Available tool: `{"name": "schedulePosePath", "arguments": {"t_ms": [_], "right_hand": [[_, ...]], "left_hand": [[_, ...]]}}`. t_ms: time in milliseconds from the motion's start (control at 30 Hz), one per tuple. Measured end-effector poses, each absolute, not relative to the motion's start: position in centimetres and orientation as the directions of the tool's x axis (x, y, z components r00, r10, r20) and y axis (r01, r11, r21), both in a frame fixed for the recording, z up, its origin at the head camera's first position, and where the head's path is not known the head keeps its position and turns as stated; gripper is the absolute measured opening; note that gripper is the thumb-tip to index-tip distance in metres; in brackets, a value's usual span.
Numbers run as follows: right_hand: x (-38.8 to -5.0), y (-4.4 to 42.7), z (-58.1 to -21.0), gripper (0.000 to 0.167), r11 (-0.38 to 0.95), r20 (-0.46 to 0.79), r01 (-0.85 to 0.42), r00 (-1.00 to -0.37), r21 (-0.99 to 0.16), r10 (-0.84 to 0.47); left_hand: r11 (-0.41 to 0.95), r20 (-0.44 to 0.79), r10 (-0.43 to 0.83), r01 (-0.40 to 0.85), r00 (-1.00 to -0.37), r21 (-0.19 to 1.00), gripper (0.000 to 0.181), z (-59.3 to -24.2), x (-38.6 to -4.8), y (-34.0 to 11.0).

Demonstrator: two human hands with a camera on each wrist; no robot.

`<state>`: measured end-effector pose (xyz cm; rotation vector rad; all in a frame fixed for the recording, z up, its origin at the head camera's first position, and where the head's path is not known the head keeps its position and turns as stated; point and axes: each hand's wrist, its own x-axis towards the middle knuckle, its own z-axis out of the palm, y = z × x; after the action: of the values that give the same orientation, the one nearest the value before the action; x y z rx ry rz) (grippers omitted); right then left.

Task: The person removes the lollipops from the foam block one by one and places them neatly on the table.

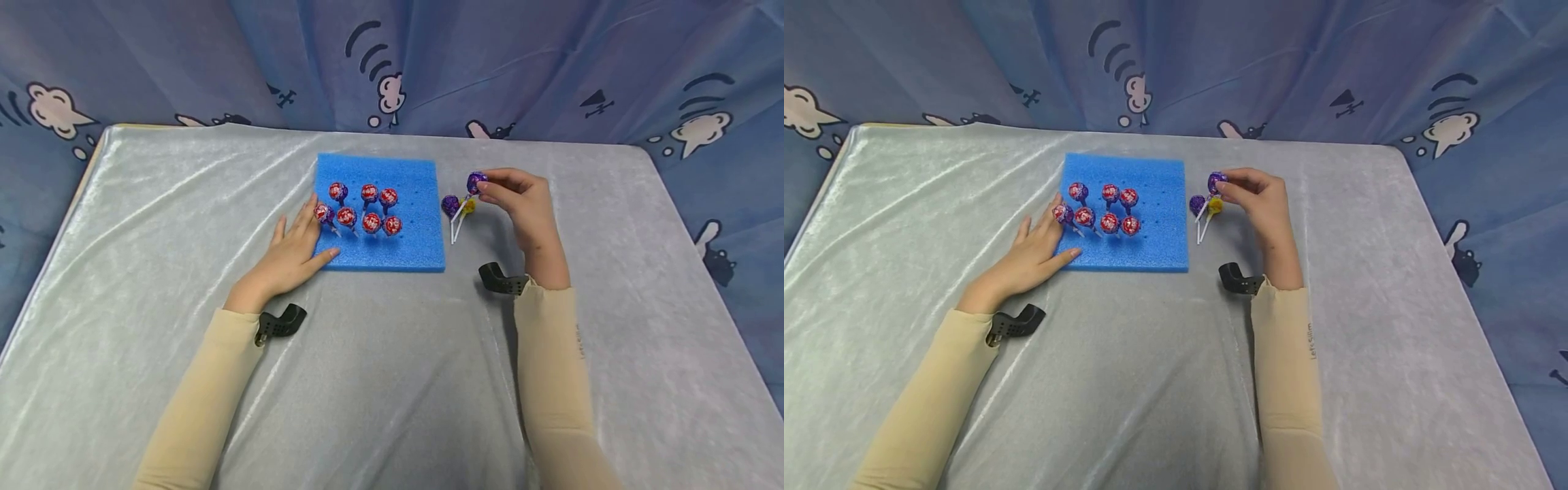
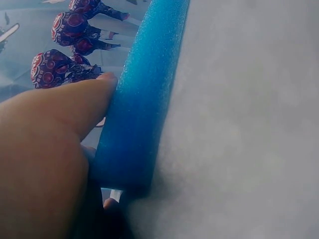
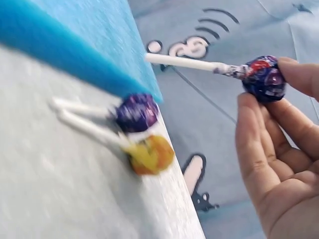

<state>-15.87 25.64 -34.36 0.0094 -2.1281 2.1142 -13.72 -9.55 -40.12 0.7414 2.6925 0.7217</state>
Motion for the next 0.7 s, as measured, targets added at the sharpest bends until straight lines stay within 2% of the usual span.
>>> {"name": "schedulePosePath", "arguments": {"t_ms": [433,567,700], "right_hand": [[-16.0,28.8,-36.0,0.009,-0.106,-0.091,0.078,-0.988,-0.991,0.127],[-16.1,30.0,-37.0,0.011,-0.134,-0.192,0.18,-0.978,-0.974,0.079],[-16.3,30.5,-37.8,0.013,-0.142,-0.219,0.214,-0.975,-0.966,0.023]], "left_hand": [[0.742,-0.105,0.539,0.411,-0.836,0.53,0.075,-40.2,-13.8,-9.5],[0.741,-0.102,0.538,0.412,-0.837,0.531,0.075,-40.2,-13.8,-9.5],[0.741,-0.1,0.536,0.41,-0.838,0.532,0.075,-40.2,-13.8,-9.6]]}}
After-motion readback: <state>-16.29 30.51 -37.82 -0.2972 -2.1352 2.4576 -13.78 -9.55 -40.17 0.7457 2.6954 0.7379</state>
